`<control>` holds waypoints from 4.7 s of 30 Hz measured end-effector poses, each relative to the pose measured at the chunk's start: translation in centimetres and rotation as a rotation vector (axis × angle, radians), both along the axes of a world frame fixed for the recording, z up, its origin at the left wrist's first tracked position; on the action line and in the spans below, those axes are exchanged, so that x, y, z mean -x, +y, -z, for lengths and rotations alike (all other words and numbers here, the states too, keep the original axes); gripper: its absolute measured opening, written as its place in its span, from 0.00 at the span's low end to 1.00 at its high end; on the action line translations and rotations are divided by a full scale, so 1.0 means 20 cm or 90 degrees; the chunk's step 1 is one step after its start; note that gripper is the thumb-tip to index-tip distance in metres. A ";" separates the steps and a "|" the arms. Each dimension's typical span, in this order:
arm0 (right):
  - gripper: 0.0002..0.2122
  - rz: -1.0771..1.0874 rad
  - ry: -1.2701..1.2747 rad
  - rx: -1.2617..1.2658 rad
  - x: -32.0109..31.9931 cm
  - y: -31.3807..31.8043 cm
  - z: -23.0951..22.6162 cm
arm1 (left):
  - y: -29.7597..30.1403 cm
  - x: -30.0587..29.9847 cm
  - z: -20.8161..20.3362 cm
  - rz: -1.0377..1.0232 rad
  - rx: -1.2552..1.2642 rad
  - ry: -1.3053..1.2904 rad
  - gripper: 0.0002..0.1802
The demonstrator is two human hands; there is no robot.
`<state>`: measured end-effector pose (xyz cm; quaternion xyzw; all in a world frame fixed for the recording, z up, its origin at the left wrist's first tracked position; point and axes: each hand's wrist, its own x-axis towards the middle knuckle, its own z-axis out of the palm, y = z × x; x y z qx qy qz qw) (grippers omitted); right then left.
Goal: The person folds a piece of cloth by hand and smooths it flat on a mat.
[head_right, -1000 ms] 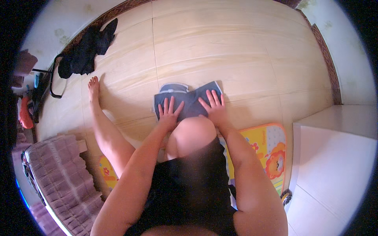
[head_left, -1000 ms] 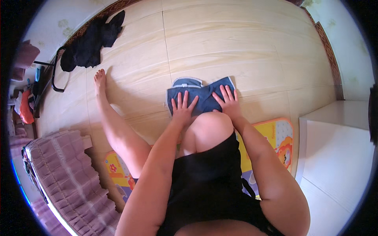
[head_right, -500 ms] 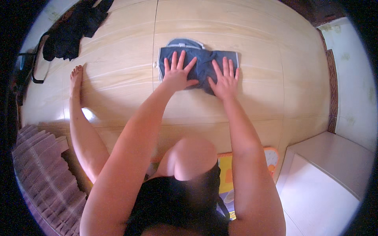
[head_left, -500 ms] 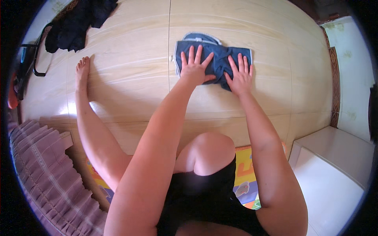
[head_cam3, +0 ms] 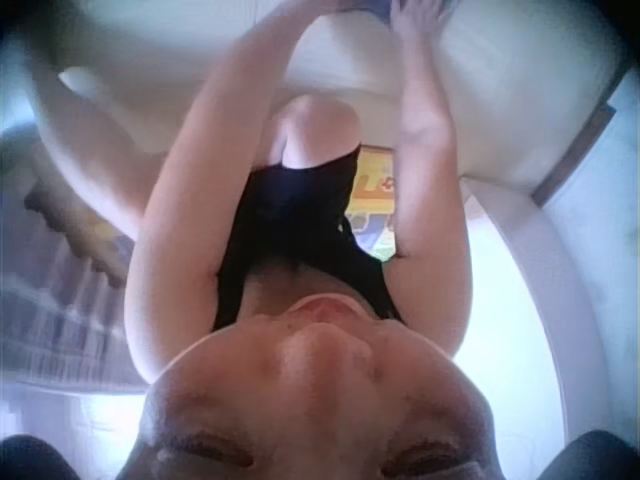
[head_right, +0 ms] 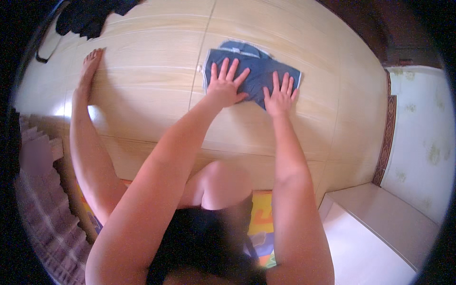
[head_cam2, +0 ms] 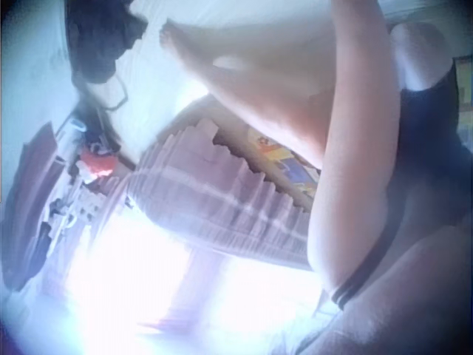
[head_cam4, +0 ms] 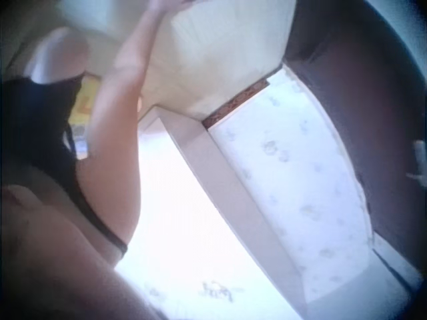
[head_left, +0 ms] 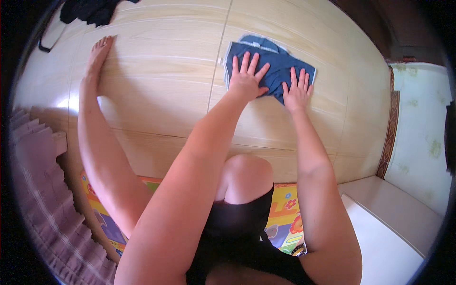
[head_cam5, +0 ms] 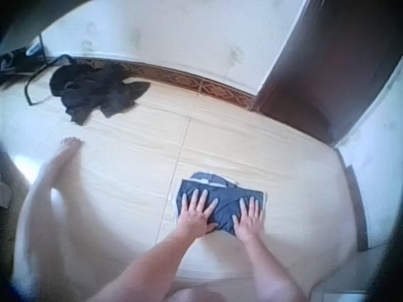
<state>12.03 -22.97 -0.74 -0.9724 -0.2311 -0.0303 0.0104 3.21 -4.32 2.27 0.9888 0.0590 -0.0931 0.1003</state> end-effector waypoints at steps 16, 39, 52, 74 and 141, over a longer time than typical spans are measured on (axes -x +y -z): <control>0.31 -0.263 0.010 -0.075 1.01 -0.40 0.01 | -0.23 1.17 -0.08 -0.015 0.010 0.124 0.38; 0.27 -0.344 0.246 -0.098 1.01 -0.38 -0.27 | -0.14 1.56 -0.10 -0.031 0.028 0.106 0.40; 0.43 -0.332 0.367 0.099 0.66 0.03 -0.24 | 0.14 1.20 -0.12 -0.084 -0.110 0.269 0.46; 0.23 -0.202 0.114 0.002 0.75 0.19 -0.29 | 0.23 1.10 -0.07 -0.268 0.077 -0.103 0.25; 0.09 -0.975 0.289 -0.242 1.97 1.72 -1.42 | 0.70 3.40 -1.30 -0.715 -0.052 -0.318 0.11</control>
